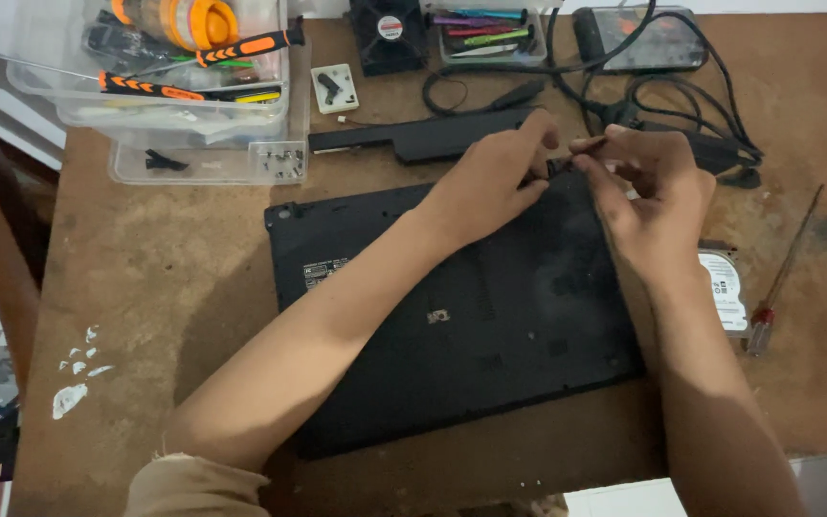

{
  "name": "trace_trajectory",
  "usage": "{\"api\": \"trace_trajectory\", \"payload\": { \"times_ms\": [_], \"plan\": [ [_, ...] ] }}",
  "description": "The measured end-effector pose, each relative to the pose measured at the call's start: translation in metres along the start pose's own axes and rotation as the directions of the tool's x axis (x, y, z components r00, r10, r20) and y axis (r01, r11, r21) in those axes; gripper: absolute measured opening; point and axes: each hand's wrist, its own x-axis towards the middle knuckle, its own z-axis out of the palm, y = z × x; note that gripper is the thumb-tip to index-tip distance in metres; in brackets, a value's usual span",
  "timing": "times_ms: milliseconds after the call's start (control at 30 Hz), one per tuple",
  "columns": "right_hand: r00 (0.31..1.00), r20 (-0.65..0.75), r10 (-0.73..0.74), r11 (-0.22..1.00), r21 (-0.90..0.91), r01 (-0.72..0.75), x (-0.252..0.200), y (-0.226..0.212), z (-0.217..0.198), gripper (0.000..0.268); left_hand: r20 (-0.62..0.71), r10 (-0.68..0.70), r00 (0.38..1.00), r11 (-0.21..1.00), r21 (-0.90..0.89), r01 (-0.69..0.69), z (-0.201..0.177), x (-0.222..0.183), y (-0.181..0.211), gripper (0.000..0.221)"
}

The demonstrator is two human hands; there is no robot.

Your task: Repairing a laptop by manipulating internal components and screws

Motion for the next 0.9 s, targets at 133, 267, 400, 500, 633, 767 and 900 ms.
{"api": "trace_trajectory", "payload": {
  "times_ms": [133, 267, 400, 500, 633, 767, 900],
  "plan": [
    [0.998, -0.032, 0.052, 0.999, -0.009, -0.052, -0.002, 0.003, 0.001, 0.027, 0.004, 0.015, 1.0, 1.0, 0.012, -0.015, -0.002, -0.001, -0.005, 0.037],
    [0.999, -0.001, 0.037, 0.999, -0.038, -0.037, 0.002, 0.0, 0.0, 0.017, 0.0, -0.007, 1.0, 1.0, -0.023, 0.007, -0.003, -0.001, -0.007, 0.036],
    [0.997, 0.04, 0.069, 0.998, -0.015, -0.069, 0.006, -0.007, -0.002, 0.018, 0.0, -0.049, 0.999, 0.996, -0.076, 0.049, -0.005, -0.002, -0.007, 0.038],
    [0.999, 0.019, -0.034, 0.99, 0.138, 0.031, -0.004, 0.017, 0.0, 0.028, -0.027, -0.003, 1.0, 0.996, -0.091, 0.0, -0.004, -0.003, -0.011, 0.038],
    [0.999, 0.041, -0.035, 0.986, 0.167, 0.028, -0.004, 0.016, 0.0, 0.023, -0.015, -0.029, 0.999, 0.995, -0.092, 0.028, -0.005, -0.004, -0.01, 0.034],
    [0.998, 0.045, -0.046, 0.986, 0.161, 0.038, 0.0, 0.014, 0.0, 0.025, 0.007, -0.053, 0.999, 0.997, -0.059, 0.053, -0.009, -0.005, -0.011, 0.035],
    [0.999, 0.044, -0.031, 0.973, 0.23, 0.02, -0.001, 0.018, 0.002, 0.028, 0.066, -0.144, 0.987, 0.982, 0.131, 0.134, -0.028, -0.013, 0.009, 0.029]
  ]
}}
